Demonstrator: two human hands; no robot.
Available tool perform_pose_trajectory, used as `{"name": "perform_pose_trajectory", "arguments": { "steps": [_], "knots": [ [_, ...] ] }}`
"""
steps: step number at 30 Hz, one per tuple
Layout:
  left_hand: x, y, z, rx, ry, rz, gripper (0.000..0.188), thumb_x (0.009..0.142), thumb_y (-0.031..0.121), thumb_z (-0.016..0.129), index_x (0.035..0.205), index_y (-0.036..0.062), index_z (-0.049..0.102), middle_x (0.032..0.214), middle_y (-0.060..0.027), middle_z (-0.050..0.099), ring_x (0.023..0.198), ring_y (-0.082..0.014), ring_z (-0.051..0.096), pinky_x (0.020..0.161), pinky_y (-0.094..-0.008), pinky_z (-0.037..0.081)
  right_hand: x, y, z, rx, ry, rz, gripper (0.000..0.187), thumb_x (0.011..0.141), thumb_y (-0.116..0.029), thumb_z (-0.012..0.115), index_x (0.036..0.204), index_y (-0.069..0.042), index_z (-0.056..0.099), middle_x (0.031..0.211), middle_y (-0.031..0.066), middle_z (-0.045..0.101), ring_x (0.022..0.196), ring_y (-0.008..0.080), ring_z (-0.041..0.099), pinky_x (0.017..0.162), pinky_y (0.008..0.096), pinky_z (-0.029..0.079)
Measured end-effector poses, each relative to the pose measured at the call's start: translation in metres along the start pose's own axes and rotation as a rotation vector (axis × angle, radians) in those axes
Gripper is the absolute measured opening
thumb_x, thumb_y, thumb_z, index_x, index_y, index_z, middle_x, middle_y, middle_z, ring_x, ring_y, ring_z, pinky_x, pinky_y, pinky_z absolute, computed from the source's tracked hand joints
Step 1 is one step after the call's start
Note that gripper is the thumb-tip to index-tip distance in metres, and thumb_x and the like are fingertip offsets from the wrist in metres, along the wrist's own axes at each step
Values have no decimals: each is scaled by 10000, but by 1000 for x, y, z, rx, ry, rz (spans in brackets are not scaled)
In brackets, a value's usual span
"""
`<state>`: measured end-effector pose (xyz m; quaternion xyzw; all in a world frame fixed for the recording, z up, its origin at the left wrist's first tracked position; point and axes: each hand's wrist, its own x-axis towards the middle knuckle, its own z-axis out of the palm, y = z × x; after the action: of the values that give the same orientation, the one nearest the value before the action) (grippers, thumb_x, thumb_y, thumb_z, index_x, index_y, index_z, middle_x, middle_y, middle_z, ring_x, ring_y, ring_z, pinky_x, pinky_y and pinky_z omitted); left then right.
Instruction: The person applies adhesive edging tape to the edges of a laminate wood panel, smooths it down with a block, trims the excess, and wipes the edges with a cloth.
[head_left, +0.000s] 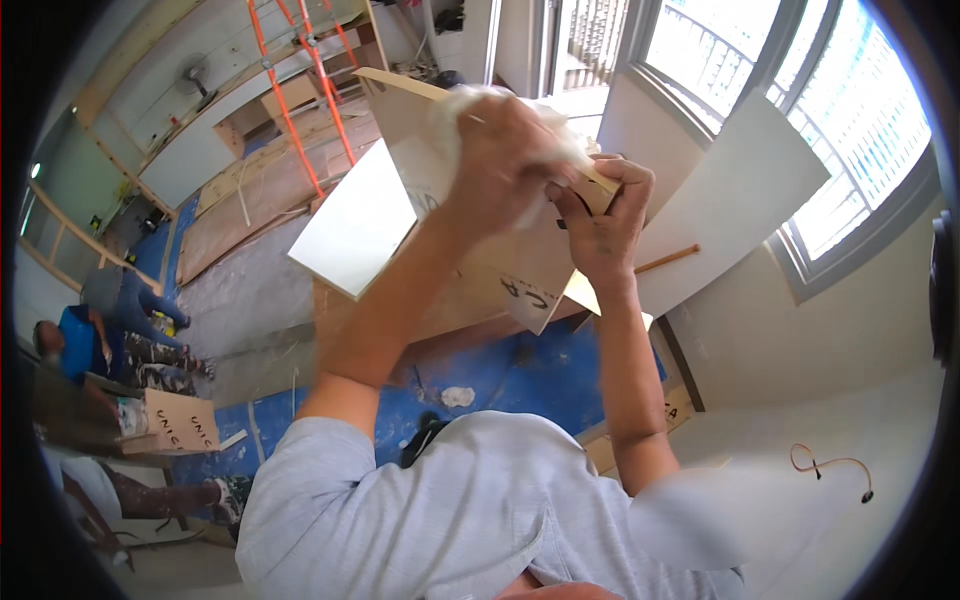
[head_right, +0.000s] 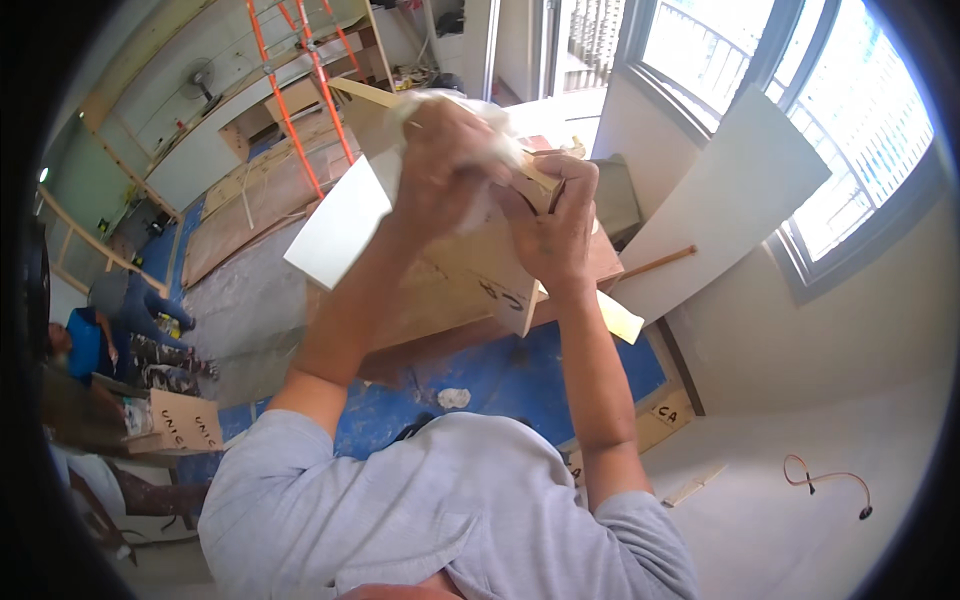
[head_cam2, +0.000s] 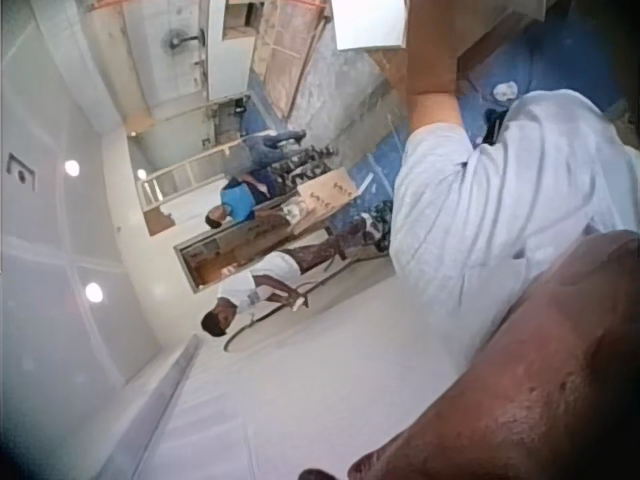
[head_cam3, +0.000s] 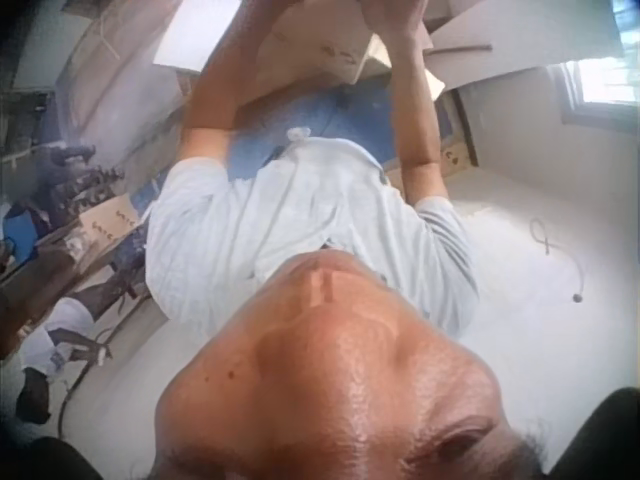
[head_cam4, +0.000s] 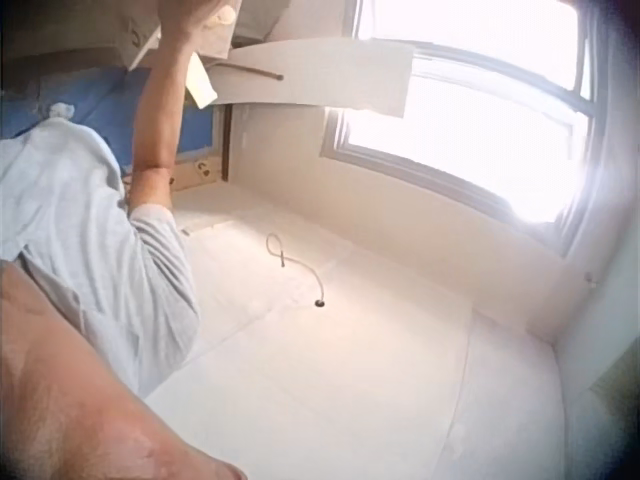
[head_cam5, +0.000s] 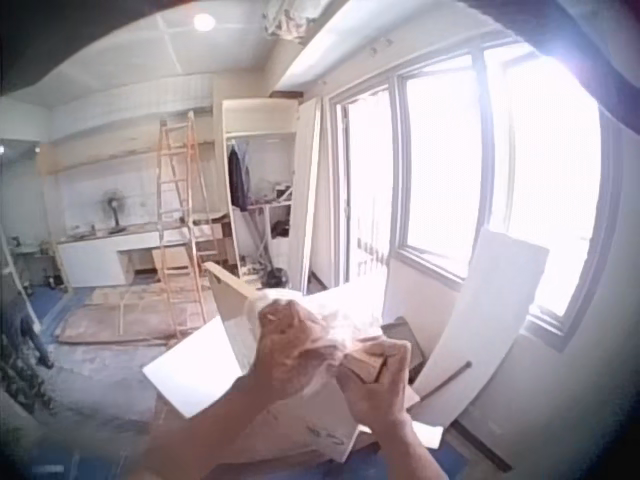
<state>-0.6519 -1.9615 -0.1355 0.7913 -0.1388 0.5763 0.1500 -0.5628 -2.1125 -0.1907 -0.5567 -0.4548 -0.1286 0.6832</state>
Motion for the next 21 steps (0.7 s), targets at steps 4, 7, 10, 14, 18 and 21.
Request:
{"name": "perform_pose_trajectory", "arguments": {
  "steps": [4,7,10,14,18,21],
  "knots": [
    [-1,-106,-71,224,111,-135,203,880,158,752,759,60,621,816,-95,561,832,-308,539,778,-450,411,5,1,10,117,-1,4,531,845,-19,829,1202,-62,439,1134,152,584,1023,262,619,905,402,512],
    [-1,-112,-71,375,178,-175,288,929,185,711,727,18,591,776,-123,507,779,-314,505,742,-468,395,5,0,13,77,17,17,538,835,-32,840,1198,-64,444,1139,141,578,1034,252,596,924,390,499],
    [-7,-56,-25,262,146,-90,127,864,164,733,802,72,671,847,-90,567,881,-312,549,760,-414,391,6,-6,17,14,44,6,552,824,-44,848,1203,-66,448,1144,133,569,1030,248,583,928,386,491],
    [4,37,24,54,214,-75,172,864,237,744,811,90,673,866,-65,572,884,-299,543,855,-509,361,3,4,10,-67,87,-40,554,828,-66,854,1214,-69,456,1147,127,552,1031,246,577,941,387,479],
    [-11,-7,13,232,169,57,141,835,260,776,838,143,697,862,-34,598,878,-281,571,828,-521,353,7,-15,11,-1,9,123,545,862,27,807,1235,-79,423,1172,113,529,1043,186,573,873,327,533],
    [-12,-87,-21,213,254,-99,121,848,247,784,869,149,716,818,-11,582,848,-274,563,781,-474,370,7,-3,8,1,-1,-57,570,864,66,790,1241,-98,396,1180,120,527,1024,164,581,815,288,558]
  ]
}}
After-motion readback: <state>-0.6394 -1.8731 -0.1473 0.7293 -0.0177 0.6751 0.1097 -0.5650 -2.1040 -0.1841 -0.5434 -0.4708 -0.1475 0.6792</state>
